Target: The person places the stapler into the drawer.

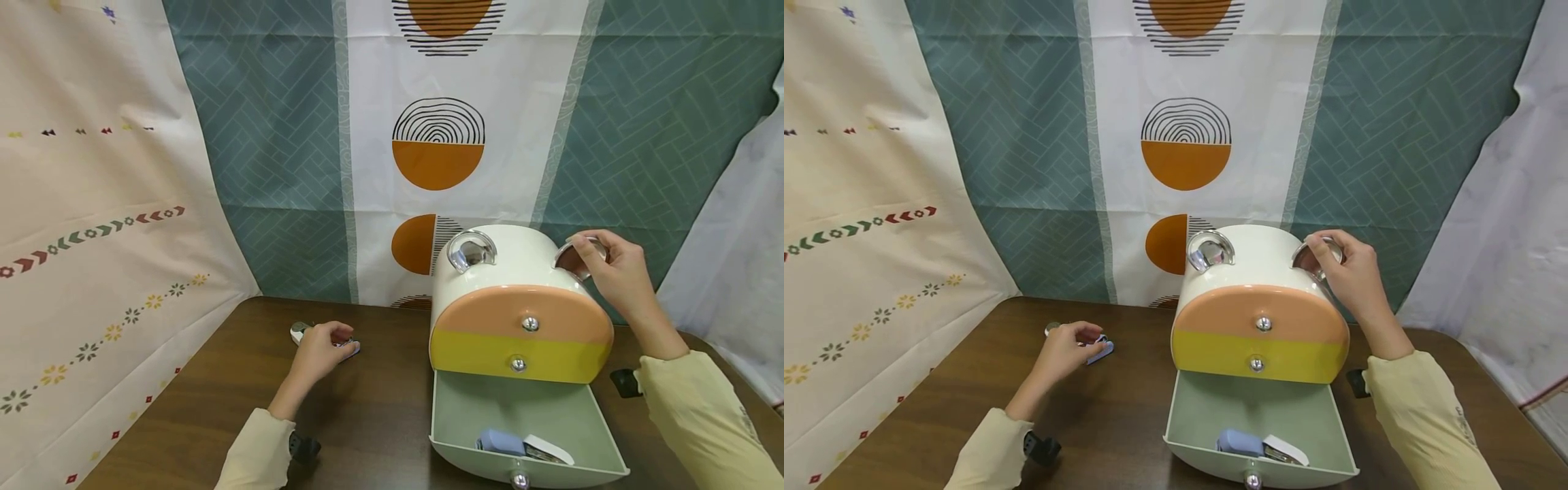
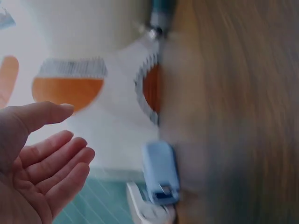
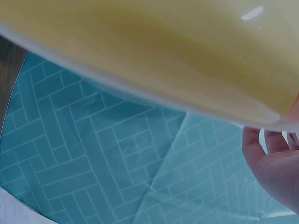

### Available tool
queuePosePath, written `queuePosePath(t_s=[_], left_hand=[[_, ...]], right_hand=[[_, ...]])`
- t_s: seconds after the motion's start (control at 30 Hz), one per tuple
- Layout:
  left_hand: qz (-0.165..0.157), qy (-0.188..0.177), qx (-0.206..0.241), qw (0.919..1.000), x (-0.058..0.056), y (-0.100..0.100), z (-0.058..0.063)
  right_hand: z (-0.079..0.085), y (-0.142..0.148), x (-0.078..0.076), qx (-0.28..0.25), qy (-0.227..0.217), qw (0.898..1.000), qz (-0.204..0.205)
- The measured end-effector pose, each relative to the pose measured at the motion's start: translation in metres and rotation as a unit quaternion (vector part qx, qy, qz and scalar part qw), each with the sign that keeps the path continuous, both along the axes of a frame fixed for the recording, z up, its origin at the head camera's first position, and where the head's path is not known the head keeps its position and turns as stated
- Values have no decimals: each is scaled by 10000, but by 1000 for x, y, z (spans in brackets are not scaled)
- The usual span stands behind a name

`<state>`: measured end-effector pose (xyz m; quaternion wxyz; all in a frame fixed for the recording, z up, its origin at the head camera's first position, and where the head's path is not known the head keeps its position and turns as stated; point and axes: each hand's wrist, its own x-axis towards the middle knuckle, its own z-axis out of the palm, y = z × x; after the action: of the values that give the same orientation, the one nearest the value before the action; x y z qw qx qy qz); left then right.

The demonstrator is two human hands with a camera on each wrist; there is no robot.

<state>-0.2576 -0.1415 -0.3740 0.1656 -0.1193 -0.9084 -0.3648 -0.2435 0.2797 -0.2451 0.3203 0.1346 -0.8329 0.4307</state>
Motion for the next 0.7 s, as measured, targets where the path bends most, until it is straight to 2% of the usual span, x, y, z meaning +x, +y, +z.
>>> queuePosePath(t_s=[0.27, 0.47, 0.57, 0.7], left_hand=[[637, -175, -515, 9965, -20, -27, -16], [1114, -221, -782, 9905, -26, -37, -19], [1218, -301, -826, 9887, -27, -40, -19], [1176, -597, -960, 9866, -28, -44, -19]], right_hand=[[0, 0, 1, 46, -6, 10000, -76], [0, 0, 1, 22, -2, 10000, -39], [0, 0, 1, -32, -3, 10000, 40], [0, 0, 1, -55, 5, 10000, 67]])
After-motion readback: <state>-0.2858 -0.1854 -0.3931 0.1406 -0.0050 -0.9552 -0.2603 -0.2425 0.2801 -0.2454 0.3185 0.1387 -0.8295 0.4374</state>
